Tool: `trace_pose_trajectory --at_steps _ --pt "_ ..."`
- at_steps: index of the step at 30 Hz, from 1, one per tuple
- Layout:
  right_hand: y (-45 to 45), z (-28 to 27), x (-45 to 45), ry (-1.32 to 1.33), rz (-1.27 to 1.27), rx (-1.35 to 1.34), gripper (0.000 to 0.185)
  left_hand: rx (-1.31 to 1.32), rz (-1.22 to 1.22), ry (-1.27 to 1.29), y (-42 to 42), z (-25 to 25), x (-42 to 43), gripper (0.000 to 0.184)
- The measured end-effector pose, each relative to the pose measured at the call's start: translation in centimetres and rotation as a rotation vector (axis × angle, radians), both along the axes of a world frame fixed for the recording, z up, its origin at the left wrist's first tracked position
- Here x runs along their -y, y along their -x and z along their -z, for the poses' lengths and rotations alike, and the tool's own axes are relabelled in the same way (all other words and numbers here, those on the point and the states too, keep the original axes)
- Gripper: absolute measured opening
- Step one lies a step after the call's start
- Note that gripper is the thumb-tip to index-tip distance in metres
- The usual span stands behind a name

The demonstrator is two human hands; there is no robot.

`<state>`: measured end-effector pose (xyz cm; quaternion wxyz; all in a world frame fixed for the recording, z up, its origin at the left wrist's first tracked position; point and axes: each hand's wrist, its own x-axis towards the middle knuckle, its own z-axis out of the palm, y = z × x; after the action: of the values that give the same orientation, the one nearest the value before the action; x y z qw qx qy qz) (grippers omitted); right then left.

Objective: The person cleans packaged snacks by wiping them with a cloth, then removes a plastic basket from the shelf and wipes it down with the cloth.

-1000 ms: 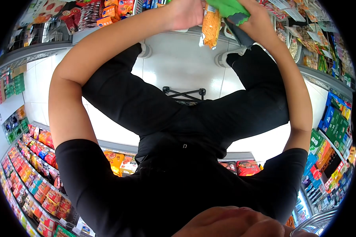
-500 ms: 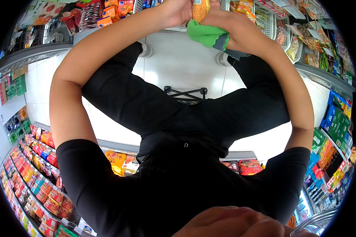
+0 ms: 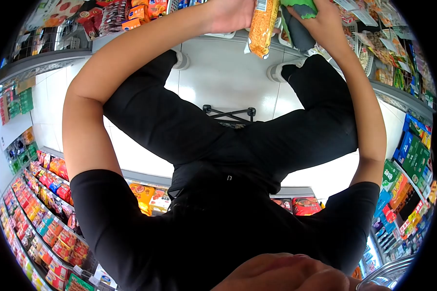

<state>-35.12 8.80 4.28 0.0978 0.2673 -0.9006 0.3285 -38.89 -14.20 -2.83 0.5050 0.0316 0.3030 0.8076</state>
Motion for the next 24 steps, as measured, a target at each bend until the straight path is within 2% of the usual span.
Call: trace_pose_trajectory --at_steps 3,6,7,10,11,13,16,17,18,21,24 --pt "-0.6 0.3 0.5 -0.045 -0.229 -0.059 0.041 -0.047 -0.166 -0.042 -0.2 -1.3 -0.2 0.045" --pt "-1.7 2.5 1.0 -0.102 -0.333 0.093 0.062 -0.002 -0.306 -0.007 0.8 -2.4 0.5 0.045" --pt "-1.5 2.6 1.2 -0.057 -0.462 0.195 0.068 0.040 -0.353 0.021 0.5 -3.5 0.6 0.046" --pt "-0.9 1.8 1.4 -0.194 -0.527 0.284 0.065 0.055 -0.266 -0.009 1.6 -3.1 1.9 0.045" --pt "-0.3 2.2 0.8 -0.155 -0.483 0.227 0.063 0.017 -0.197 -0.035 2.2 -2.5 2.6 0.045" --pt "0.3 3.0 -0.3 -0.078 -0.403 0.135 0.059 -0.047 -0.212 0.039 2.8 -1.8 3.2 0.045" --pt "1.3 0.7 -1.9 -0.080 -0.360 0.336 0.050 -0.035 -0.276 0.083 2.8 -1.8 3.1 0.042" --pt "1.2 0.9 -2.2 -0.057 -0.312 0.223 0.049 -0.033 -0.322 0.110 2.7 -1.9 3.0 0.042" --pt "1.3 1.2 -2.6 -0.097 -0.298 0.241 0.048 -0.030 -0.370 0.138 2.6 -1.8 2.9 0.042" --pt "2.5 2.7 -4.2 -0.212 -0.268 0.247 0.045 -0.130 -0.159 0.149 2.8 -1.3 3.2 0.039" --pt "3.2 4.9 -5.4 -0.307 -0.255 0.206 0.045 -0.288 -0.156 0.249 1.3 -2.7 1.8 0.037"
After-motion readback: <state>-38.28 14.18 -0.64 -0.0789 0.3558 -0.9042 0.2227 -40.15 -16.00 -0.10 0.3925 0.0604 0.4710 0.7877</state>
